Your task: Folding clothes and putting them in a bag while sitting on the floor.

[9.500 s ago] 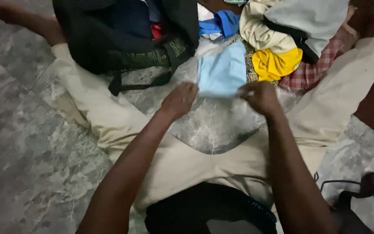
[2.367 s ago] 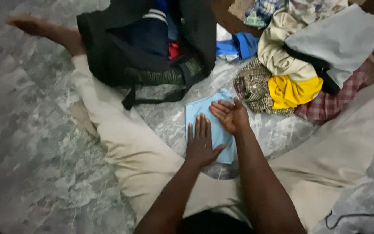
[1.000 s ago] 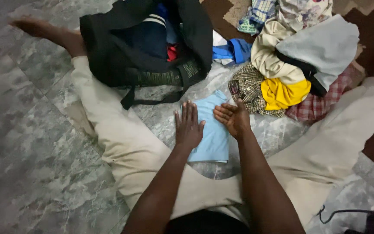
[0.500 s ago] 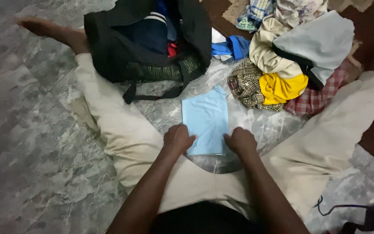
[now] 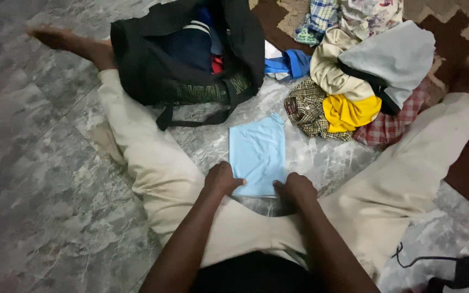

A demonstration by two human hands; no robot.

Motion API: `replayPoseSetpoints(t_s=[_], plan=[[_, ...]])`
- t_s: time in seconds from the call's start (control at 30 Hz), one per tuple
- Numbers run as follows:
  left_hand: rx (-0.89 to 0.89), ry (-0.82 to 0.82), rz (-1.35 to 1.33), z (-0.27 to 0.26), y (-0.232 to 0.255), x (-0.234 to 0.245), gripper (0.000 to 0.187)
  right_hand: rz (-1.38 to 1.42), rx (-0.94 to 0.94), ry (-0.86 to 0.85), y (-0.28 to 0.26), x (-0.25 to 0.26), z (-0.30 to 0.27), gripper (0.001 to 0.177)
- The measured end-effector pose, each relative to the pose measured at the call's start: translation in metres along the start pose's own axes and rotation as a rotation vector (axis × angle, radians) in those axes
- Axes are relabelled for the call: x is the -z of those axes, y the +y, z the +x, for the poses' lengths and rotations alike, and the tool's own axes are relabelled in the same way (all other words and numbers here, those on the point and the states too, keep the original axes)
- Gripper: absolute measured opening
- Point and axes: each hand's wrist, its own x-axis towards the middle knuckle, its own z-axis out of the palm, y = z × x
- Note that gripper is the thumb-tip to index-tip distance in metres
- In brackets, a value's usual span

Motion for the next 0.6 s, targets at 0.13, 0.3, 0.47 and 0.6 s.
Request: replayPoseSetpoints(t_s=[0.13, 0.3, 0.47, 0.6], plan=[[0.025, -0.028, -0.029, -0.008, 0.007, 0.01, 0.08, -0.071, 0.08, 0.014, 0.01, 0.001, 0.004, 0.067], [-0.02, 0.141, -0.109, 0.024, -0.003, 0.011, 0.063, 0.007, 0.036, 0.161, 0.013, 0.026, 0.035, 0.063], [-0.111, 0.219, -0.121, 0.057, 0.012, 0.025, 0.04, 0.062, 0.247, 0.332, 0.012, 0.037, 0.075, 0.045], [-0.453, 0.399, -0.068, 0.092, 0.034, 0.029, 0.03, 0.265, 0.44, 0.543, -0.021, 0.062, 0.094, 0.038]])
